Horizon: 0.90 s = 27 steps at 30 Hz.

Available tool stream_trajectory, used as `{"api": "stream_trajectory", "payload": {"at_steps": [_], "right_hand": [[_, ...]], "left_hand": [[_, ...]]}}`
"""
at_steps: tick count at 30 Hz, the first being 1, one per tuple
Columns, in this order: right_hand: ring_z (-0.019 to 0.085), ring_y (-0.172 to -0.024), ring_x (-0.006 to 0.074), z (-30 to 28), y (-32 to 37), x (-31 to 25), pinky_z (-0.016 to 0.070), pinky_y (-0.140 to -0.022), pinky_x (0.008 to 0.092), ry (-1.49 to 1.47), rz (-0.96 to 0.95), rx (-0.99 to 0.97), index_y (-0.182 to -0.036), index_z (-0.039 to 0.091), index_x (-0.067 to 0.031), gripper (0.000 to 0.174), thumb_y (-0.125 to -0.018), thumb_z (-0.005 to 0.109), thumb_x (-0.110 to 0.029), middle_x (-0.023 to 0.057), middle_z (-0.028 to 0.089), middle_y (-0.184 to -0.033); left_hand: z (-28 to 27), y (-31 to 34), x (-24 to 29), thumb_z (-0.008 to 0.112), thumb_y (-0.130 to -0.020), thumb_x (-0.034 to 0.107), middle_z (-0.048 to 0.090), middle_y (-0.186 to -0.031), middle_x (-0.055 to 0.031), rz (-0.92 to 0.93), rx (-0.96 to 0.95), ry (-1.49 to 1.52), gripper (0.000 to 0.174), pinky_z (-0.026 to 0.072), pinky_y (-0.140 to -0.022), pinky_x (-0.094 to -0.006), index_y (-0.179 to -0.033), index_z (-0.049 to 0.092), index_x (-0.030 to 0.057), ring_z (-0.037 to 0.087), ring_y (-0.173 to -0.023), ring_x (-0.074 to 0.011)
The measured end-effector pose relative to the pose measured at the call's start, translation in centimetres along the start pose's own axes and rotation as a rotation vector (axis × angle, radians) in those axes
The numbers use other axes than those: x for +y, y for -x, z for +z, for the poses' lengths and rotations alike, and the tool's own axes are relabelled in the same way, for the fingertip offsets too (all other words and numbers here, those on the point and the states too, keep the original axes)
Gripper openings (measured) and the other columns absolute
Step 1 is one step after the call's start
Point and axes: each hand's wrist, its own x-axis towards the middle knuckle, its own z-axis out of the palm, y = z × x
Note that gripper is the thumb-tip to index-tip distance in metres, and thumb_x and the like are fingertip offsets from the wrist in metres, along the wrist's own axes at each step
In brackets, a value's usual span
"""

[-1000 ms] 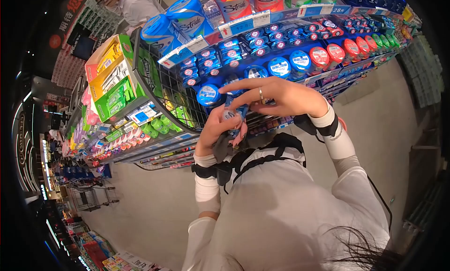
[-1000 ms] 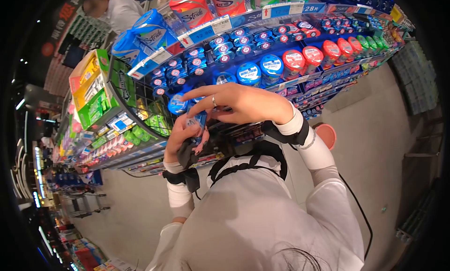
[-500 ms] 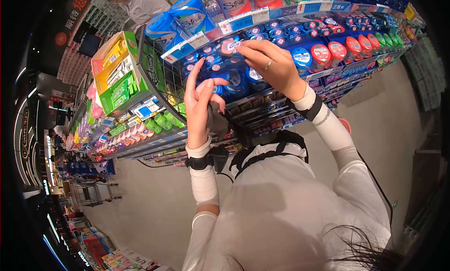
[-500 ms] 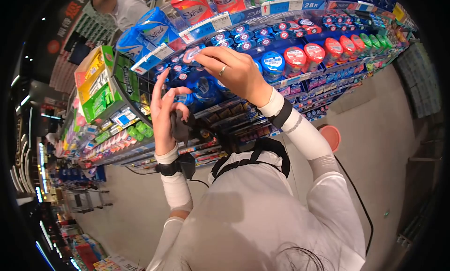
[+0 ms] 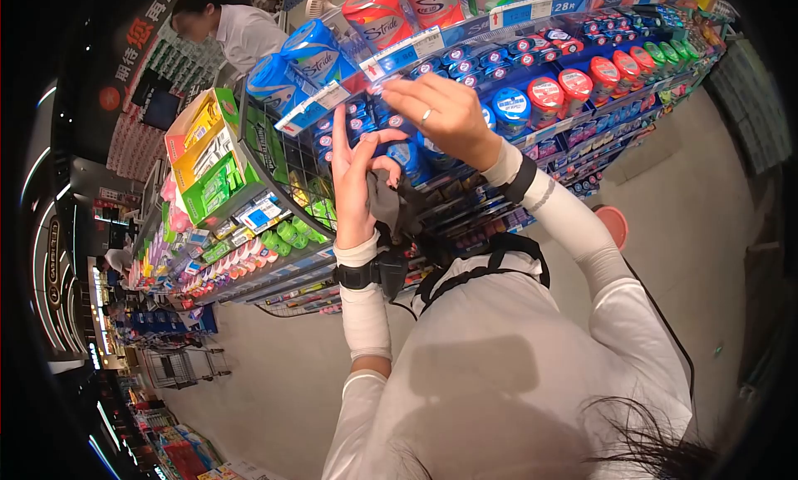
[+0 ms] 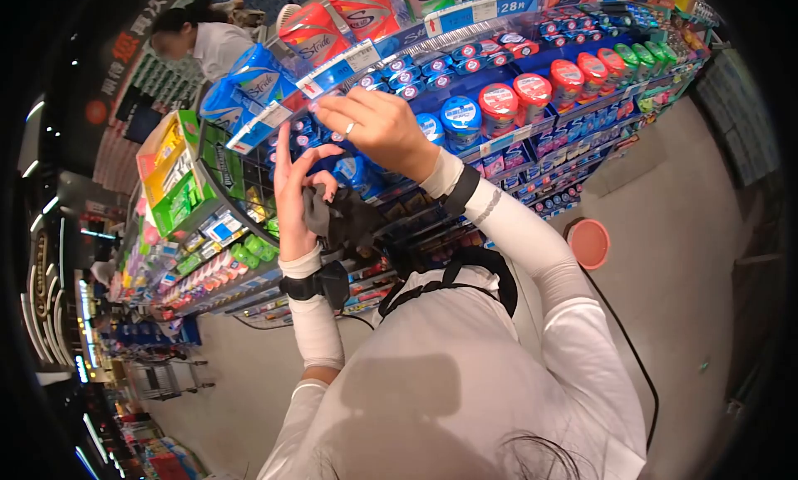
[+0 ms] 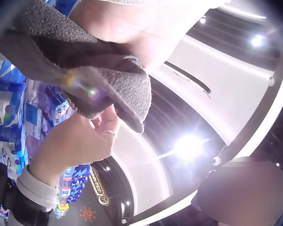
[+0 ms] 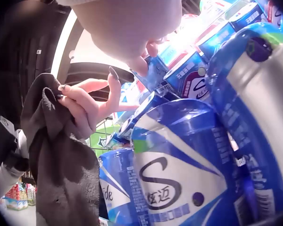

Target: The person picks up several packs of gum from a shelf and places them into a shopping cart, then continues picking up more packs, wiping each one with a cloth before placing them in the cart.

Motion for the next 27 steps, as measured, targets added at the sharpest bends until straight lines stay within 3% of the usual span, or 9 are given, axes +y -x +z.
{"api": "stream_trajectory", "payload": {"at_steps": [4, 7, 16, 18, 22, 25, 27], "right_hand": [[0.06, -0.073, 0.0179, 1.5, -0.4, -2.2, 0.0496, -0.061, 0.029, -0.102, 0.015, -0.047, -0.098, 0.065, -0.0048, 0.034, -0.065, 0.068, -0.014, 0.0054, 0.065, -0.098], [0.059, -0.075, 0.0176, 3.2, -0.4, -2.6, 0.0476, -0.06, 0.0292, -0.122, -0.082, -0.041, -0.097, 0.065, -0.0026, 0.032, -0.068, 0.068, -0.015, 0.0066, 0.064, -0.101], [0.059, -0.077, 0.0181, 5.2, -0.3, -3.8, 0.047, -0.064, 0.0302, -0.163, -0.005, -0.126, -0.109, 0.06, -0.0028, 0.041, -0.07, 0.064, -0.016, 0.0082, 0.062, -0.111], [0.06, -0.077, 0.0178, 5.3, -0.5, -4.0, 0.0472, -0.065, 0.0302, -0.134, 0.005, -0.168, -0.108, 0.06, -0.0029, 0.041, -0.07, 0.064, -0.015, 0.0081, 0.062, -0.112], [0.061, -0.078, 0.0173, 5.6, -0.9, -4.3, 0.048, -0.066, 0.0303, -0.177, 0.072, -0.215, -0.108, 0.061, -0.0042, 0.038, -0.071, 0.062, -0.013, 0.0076, 0.062, -0.112], [0.062, -0.079, 0.0193, 5.3, -0.7, -4.0, 0.0494, -0.068, 0.0313, -0.245, 0.073, -0.169, -0.105, 0.062, -0.0052, 0.034, -0.072, 0.061, -0.01, 0.0076, 0.062, -0.11], [0.063, -0.08, 0.0206, 4.5, -0.4, -3.9, 0.05, -0.069, 0.0317, -0.244, 0.09, -0.146, -0.104, 0.063, -0.0053, 0.032, -0.072, 0.061, -0.008, 0.0074, 0.063, -0.109]], "left_hand": [[-0.7, 0.6, -0.3, 0.048, -0.09, 0.007, 0.06, -0.089, -0.0196, 0.09, 0.144, 0.044, 0.072, 0.0413, -0.043, -0.0245, -0.145, 0.0, 0.0087, 0.054, -0.048, -0.0167], [-1.7, 0.8, -0.6, 0.047, -0.09, 0.006, 0.059, -0.084, -0.0172, 0.13, 0.219, 0.052, 0.072, 0.0411, -0.043, -0.0245, -0.145, 0.0, 0.0089, 0.053, -0.048, -0.0162], [-3.1, 1.3, -0.2, 0.045, -0.091, 0.006, 0.057, -0.079, -0.0143, 0.131, 0.245, 0.043, 0.069, 0.0415, -0.043, -0.0249, -0.145, 0.002, 0.0076, 0.053, -0.05, -0.0156], [-3.2, 1.4, -0.2, 0.046, -0.091, 0.011, 0.056, -0.086, -0.0112, 0.114, 0.258, -0.048, 0.065, 0.0387, -0.047, -0.0244, -0.145, 0.009, 0.0054, 0.05, -0.052, -0.0148], [-3.5, 1.1, -0.2, 0.045, -0.091, 0.01, 0.056, -0.085, -0.0114, 0.104, 0.275, -0.035, 0.065, 0.039, -0.047, -0.0245, -0.145, 0.009, 0.005, 0.051, -0.052, -0.0146], [-3.6, 1.0, -0.1, 0.045, -0.091, 0.01, 0.057, -0.084, -0.0116, 0.119, 0.259, -0.02, 0.065, 0.0393, -0.046, -0.024, -0.145, 0.009, 0.005, 0.051, -0.053, -0.0142], [-3.7, 1.0, 0.0, 0.045, -0.091, 0.007, 0.058, -0.078, -0.0159, 0.099, 0.211, 0.025, 0.071, 0.0429, -0.044, -0.0251, -0.145, -0.002, 0.0071, 0.053, -0.049, -0.016]]}}
